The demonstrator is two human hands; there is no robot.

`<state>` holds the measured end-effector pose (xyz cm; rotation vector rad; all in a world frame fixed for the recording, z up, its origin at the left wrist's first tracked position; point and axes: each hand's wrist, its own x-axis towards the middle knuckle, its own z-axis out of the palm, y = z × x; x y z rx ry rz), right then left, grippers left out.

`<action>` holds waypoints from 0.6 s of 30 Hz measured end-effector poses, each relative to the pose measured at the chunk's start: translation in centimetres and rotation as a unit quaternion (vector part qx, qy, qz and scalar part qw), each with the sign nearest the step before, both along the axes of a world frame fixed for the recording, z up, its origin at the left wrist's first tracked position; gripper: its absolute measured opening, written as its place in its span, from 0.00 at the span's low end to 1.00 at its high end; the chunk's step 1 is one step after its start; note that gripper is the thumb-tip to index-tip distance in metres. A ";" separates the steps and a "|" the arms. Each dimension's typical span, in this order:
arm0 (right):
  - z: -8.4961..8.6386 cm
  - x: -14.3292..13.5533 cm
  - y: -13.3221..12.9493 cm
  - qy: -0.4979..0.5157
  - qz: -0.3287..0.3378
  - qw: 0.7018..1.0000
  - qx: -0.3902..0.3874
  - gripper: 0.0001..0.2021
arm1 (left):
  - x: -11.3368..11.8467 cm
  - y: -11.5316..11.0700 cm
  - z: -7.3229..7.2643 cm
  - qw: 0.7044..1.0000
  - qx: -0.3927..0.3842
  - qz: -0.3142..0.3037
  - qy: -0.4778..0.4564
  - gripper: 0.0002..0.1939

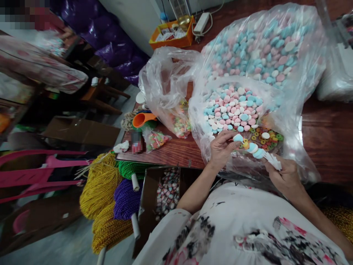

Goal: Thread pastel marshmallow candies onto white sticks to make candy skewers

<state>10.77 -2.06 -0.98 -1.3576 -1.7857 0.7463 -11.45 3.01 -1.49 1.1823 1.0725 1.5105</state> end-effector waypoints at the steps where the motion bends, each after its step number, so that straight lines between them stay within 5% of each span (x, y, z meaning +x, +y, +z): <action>1: -0.2 0.0 -0.1 -0.003 -0.002 1.000 0.007 0.07 | 0.0 0.0 0.1 1.000 0.004 0.006 0.008 0.16; 7: -0.7 -0.2 -0.4 -0.031 -0.002 0.999 0.030 0.08 | 0.2 -0.3 0.2 0.995 0.029 0.039 0.082 0.16; 11: 0.2 -0.6 -0.2 -0.038 0.023 0.998 0.036 0.09 | 0.1 -0.4 0.6 0.973 0.126 0.064 0.183 0.10; 18: 1.0 -0.4 0.2 -0.028 0.057 0.997 0.038 0.10 | -0.3 -0.4 0.6 0.924 0.236 0.007 0.300 0.10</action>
